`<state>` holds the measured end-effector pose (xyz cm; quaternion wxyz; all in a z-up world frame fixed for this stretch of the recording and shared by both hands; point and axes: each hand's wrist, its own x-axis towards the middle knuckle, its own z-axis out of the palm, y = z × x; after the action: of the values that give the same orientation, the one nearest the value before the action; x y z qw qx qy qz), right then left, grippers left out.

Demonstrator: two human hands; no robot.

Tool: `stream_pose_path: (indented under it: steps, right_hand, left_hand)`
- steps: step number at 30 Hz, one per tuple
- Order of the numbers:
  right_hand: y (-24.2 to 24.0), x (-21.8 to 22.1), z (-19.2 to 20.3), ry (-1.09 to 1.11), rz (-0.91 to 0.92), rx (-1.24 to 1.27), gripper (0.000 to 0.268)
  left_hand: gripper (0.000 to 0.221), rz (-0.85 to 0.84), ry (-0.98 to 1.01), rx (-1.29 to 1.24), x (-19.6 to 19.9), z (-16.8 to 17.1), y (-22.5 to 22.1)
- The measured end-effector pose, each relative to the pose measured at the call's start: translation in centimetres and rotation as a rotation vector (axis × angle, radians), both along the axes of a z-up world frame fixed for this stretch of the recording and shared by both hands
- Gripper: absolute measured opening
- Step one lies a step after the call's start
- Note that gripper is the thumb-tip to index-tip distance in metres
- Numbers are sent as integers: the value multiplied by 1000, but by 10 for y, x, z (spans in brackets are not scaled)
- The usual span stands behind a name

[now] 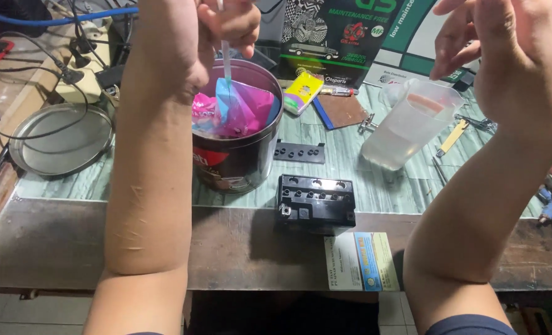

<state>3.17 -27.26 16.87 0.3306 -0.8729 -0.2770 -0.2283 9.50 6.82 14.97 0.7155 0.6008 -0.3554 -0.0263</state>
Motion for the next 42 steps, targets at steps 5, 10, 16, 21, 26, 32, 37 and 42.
stream_pose_path:
  steps: [5, 10, 16, 21, 26, 32, 37, 42]
  right_hand:
    - [4, -9, -2, 2, 19, -29, 79]
    - [5, -19, 1, -11, 18, -48, 87]
    - [11, -14, -9, -38, 46, -93, 81]
    - [26, -20, -4, -57, 43, -133, 78]
    - [39, -23, 0, -81, 55, -200, 49]
    - [66, -34, 9, 68, 3, -297, 30]
    - [85, -40, 9, 86, 250, -390, 20]
    - [76, -24, -4, -94, 246, -467, 28]
  left_hand:
    - [39, -48, -183, 33, -3, -1, -5]
    - [44, -21, -271, -28, 5, -10, -14]
    - [45, 17, -291, -4, -8, -11, -17]
    - [37, 11, -257, -26, -4, -12, -22]
    - [27, -7, -210, -64, -9, -7, -26]
    - [23, -73, -142, -3, -55, 15, -36]
    - [29, 89, -554, 342, -70, 24, -40]
    - [31, 416, -306, 637, -57, 13, -41]
